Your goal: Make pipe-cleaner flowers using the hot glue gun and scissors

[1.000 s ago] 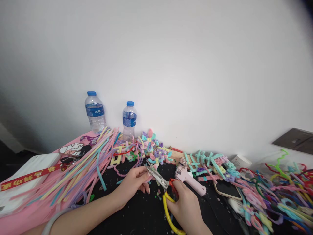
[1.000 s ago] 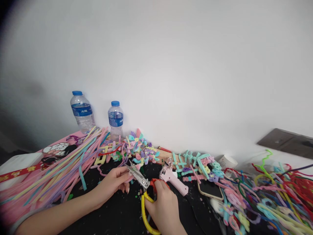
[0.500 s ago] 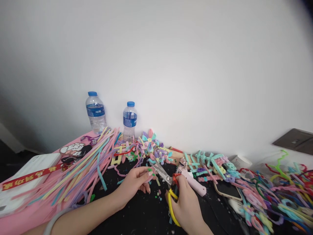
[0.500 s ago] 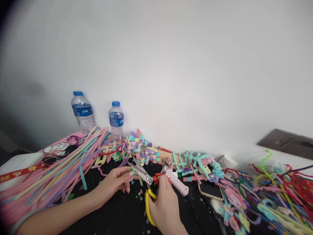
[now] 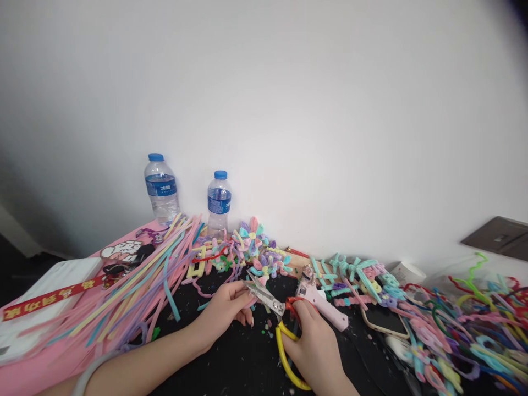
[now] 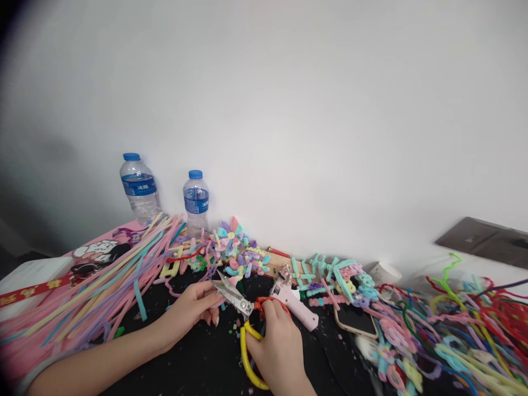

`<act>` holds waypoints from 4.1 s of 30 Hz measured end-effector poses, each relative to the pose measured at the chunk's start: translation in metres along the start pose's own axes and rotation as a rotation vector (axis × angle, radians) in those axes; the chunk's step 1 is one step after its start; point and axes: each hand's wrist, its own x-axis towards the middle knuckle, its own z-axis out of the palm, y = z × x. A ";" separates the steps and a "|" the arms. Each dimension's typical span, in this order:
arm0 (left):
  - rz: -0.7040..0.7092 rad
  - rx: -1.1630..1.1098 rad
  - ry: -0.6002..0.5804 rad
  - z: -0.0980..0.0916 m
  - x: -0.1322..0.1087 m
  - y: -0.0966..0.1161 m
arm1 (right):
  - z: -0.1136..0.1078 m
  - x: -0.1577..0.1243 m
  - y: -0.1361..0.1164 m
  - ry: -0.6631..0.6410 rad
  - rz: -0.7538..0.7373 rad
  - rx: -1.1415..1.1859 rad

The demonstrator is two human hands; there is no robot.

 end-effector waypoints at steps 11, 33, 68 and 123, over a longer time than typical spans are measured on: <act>0.023 0.001 -0.024 -0.002 0.000 -0.002 | 0.001 -0.001 0.001 -0.009 0.027 -0.029; -0.004 0.019 0.002 0.000 -0.001 0.001 | 0.002 -0.002 0.002 0.017 -0.006 -0.056; 0.057 0.016 -0.061 -0.006 0.005 -0.010 | 0.002 0.000 0.002 -0.062 0.049 -0.038; 0.021 -0.062 -0.001 -0.002 0.000 -0.001 | 0.000 -0.004 0.002 -0.001 0.079 0.082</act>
